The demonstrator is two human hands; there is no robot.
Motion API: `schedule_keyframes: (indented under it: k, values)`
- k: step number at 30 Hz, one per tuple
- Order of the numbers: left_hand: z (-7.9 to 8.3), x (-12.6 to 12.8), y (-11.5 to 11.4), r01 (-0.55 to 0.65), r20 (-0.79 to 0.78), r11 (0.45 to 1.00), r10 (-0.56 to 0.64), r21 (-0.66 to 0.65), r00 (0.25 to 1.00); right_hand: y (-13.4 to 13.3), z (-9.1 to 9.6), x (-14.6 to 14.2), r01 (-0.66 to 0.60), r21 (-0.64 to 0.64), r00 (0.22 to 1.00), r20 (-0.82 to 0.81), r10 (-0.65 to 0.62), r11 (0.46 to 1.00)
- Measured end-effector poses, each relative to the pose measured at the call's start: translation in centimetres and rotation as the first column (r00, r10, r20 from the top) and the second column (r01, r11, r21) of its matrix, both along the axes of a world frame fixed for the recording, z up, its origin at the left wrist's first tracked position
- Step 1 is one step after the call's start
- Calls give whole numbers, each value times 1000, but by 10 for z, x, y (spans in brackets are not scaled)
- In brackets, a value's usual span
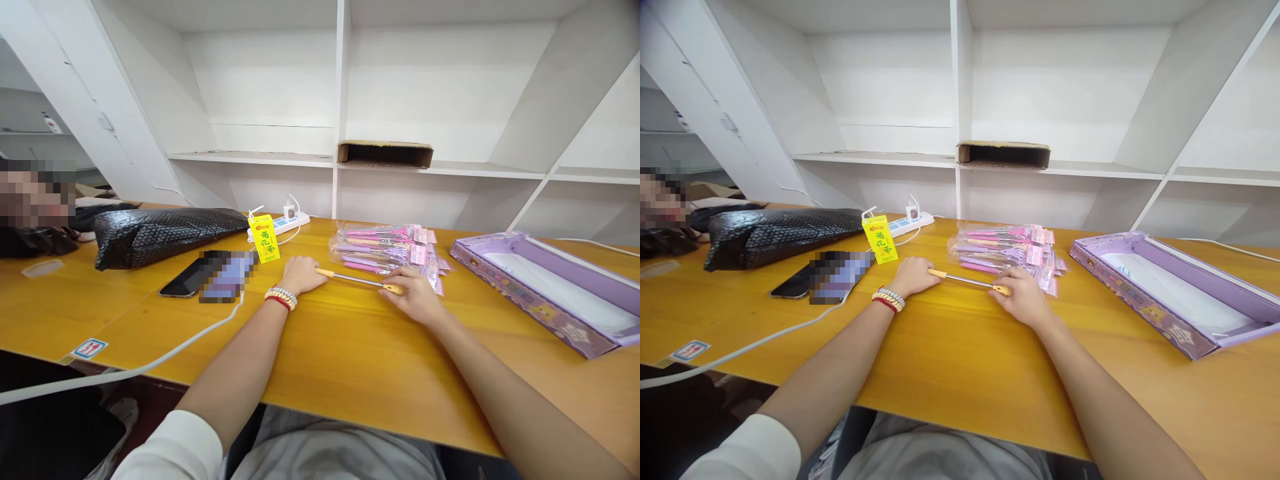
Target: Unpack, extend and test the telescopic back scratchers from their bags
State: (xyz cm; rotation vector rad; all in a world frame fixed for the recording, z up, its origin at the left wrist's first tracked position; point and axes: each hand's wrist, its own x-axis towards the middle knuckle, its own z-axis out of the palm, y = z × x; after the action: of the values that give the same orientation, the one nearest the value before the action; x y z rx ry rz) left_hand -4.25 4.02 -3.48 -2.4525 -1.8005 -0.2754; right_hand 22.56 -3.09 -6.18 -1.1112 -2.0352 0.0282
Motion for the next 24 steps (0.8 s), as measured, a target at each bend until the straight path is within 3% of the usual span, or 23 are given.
schedule_keyframes:
  k: [3,7,10,13,16,21,24]
  values:
    - [1,0,-1,15,18,1000,-14,-19,1000,0,0,2,31,-11,994,103,-30,999]
    - [3,-2,-4,131,78,991,-128,-23,989,-2,3,6,18,-152,988,157,6,988]
    - [5,-5,-7,228,130,974,-224,-11,966,-2,2,7,-13,-237,991,125,44,971]
    - [7,-5,-9,292,116,953,-282,-79,952,-3,1,8,-37,-297,998,36,49,954]
    - [10,-2,-12,257,16,961,-257,-104,966,-4,1,7,-49,-368,998,-43,36,928]
    - [14,10,-17,87,-173,996,-85,4,981,-5,3,3,-55,-423,995,-98,15,904]
    - [16,16,-19,67,-233,998,-65,1,970,-7,4,-3,-62,-483,987,-158,-18,873]
